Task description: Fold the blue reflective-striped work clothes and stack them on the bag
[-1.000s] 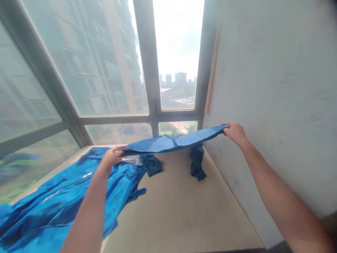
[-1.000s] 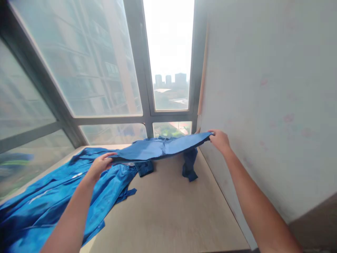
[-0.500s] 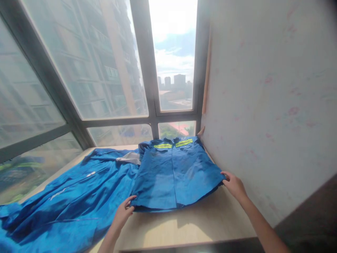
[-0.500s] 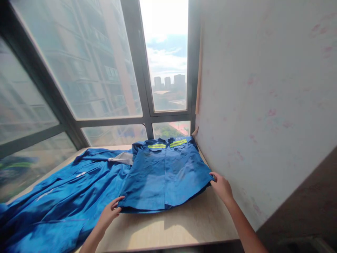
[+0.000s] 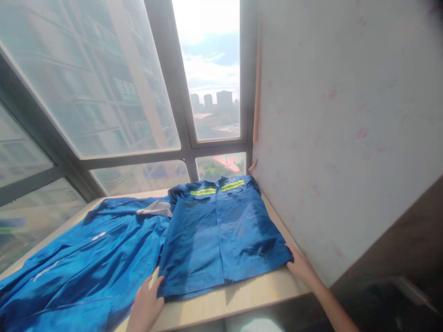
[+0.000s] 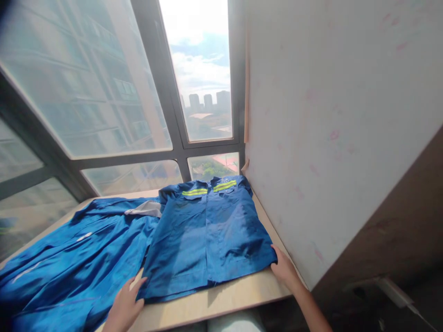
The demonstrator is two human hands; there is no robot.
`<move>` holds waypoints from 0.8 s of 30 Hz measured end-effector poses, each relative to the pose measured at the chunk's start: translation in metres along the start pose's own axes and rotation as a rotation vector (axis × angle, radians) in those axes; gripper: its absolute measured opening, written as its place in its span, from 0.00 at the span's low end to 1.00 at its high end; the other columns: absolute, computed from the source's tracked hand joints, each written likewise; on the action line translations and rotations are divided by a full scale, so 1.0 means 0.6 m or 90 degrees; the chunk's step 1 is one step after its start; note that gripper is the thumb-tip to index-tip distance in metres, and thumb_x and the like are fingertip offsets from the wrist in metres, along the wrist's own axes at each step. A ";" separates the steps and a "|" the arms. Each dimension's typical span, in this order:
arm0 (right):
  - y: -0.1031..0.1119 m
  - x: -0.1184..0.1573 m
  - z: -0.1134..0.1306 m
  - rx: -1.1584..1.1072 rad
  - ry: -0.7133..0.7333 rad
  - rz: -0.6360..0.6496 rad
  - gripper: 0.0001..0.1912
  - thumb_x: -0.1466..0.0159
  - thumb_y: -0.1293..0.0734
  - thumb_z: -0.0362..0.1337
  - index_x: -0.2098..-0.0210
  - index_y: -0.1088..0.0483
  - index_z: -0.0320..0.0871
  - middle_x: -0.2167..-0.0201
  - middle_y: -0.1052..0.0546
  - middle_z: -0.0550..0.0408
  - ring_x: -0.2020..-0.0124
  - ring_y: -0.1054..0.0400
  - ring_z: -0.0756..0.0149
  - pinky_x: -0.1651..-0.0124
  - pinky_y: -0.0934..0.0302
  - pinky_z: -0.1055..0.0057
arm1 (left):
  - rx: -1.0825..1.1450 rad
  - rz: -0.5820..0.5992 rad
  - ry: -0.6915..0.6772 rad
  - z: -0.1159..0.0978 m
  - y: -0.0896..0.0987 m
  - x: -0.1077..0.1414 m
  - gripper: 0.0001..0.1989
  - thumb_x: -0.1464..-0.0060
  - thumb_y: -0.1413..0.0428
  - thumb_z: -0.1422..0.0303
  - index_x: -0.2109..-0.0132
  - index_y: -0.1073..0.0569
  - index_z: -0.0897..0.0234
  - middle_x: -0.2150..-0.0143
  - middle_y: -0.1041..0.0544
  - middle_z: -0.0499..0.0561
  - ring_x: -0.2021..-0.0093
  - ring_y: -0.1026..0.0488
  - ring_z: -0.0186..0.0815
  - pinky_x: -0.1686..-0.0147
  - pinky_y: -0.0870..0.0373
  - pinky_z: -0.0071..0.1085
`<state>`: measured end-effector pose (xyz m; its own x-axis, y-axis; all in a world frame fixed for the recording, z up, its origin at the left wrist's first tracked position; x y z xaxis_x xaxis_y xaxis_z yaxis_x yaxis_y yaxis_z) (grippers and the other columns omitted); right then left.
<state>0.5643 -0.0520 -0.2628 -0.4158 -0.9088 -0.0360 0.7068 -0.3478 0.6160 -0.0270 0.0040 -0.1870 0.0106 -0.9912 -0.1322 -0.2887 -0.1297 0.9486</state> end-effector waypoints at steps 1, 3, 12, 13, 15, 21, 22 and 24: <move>-0.003 0.002 0.005 -0.023 0.000 -0.015 0.35 0.53 0.38 0.33 0.44 0.27 0.42 0.47 0.21 0.45 0.46 0.26 0.54 0.44 0.33 0.60 | -0.025 -0.036 -0.020 -0.015 -0.002 -0.006 0.26 0.60 0.47 0.72 0.51 0.22 0.65 0.45 0.22 0.61 0.41 0.27 0.53 0.38 0.32 0.49; -0.007 0.007 0.026 -0.082 -0.002 -0.039 0.30 0.49 0.38 0.35 0.46 0.26 0.42 0.47 0.21 0.45 0.47 0.26 0.54 0.44 0.32 0.58 | 0.007 -0.078 -0.087 -0.064 -0.013 -0.015 0.23 0.55 0.47 0.71 0.50 0.21 0.65 0.43 0.23 0.63 0.40 0.27 0.53 0.38 0.32 0.49; -0.048 0.026 0.263 -0.157 0.168 -0.040 0.25 0.44 0.37 0.31 0.46 0.28 0.43 0.57 0.24 0.47 0.59 0.27 0.60 0.55 0.30 0.64 | 0.444 0.119 -0.251 -0.400 -0.163 0.036 0.35 0.49 0.41 0.58 0.35 0.33 0.63 0.34 0.31 0.63 0.35 0.32 0.53 0.35 0.35 0.50; -0.058 0.029 0.291 -0.149 0.193 -0.011 0.26 0.44 0.36 0.30 0.45 0.28 0.43 0.56 0.24 0.48 0.58 0.28 0.60 0.53 0.31 0.64 | 0.499 0.143 -0.210 -0.421 -0.179 0.037 0.38 0.52 0.40 0.57 0.35 0.33 0.65 0.34 0.31 0.64 0.35 0.32 0.54 0.36 0.34 0.50; -0.078 0.033 0.338 -0.135 0.253 0.062 0.27 0.46 0.34 0.30 0.46 0.27 0.44 0.56 0.24 0.49 0.55 0.30 0.59 0.49 0.32 0.62 | 0.610 0.169 -0.089 -0.442 -0.206 0.029 0.37 0.57 0.38 0.55 0.40 0.29 0.67 0.38 0.27 0.66 0.38 0.29 0.55 0.40 0.30 0.48; -0.121 -0.006 0.327 -0.225 0.234 0.130 0.28 0.43 0.33 0.32 0.42 0.30 0.46 0.51 0.22 0.51 0.50 0.28 0.60 0.44 0.33 0.62 | 0.834 0.163 0.332 -0.396 -0.224 -0.028 0.19 0.60 0.37 0.54 0.66 0.27 0.63 0.68 0.22 0.56 0.60 0.21 0.50 0.60 0.23 0.42; -0.121 -0.025 0.300 -0.198 0.177 0.053 0.26 0.41 0.35 0.32 0.42 0.30 0.45 0.50 0.23 0.49 0.49 0.28 0.58 0.43 0.34 0.60 | 0.849 0.154 0.371 -0.382 -0.221 -0.035 0.18 0.60 0.37 0.55 0.66 0.28 0.62 0.70 0.23 0.54 0.64 0.21 0.47 0.64 0.23 0.40; -0.118 -0.064 0.244 -0.101 0.069 -0.089 0.25 0.41 0.35 0.33 0.43 0.29 0.43 0.48 0.25 0.44 0.45 0.30 0.53 0.38 0.37 0.54 | 0.877 0.137 0.459 -0.357 -0.218 -0.043 0.17 0.63 0.36 0.58 0.67 0.30 0.61 0.74 0.25 0.49 0.70 0.23 0.42 0.69 0.25 0.36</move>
<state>0.4464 0.0412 -0.1898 -0.4585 -0.8655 -0.2016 0.7308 -0.4963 0.4686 0.2152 0.0407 -0.2459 0.1768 -0.8434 0.5074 -0.9588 -0.2640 -0.1047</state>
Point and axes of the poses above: each hand's wrist, its own x-axis away from the middle knuckle, its own y-axis out of the back of the hand, z = x × y, the point moved 4 cm from there along -x, towards the middle knuckle
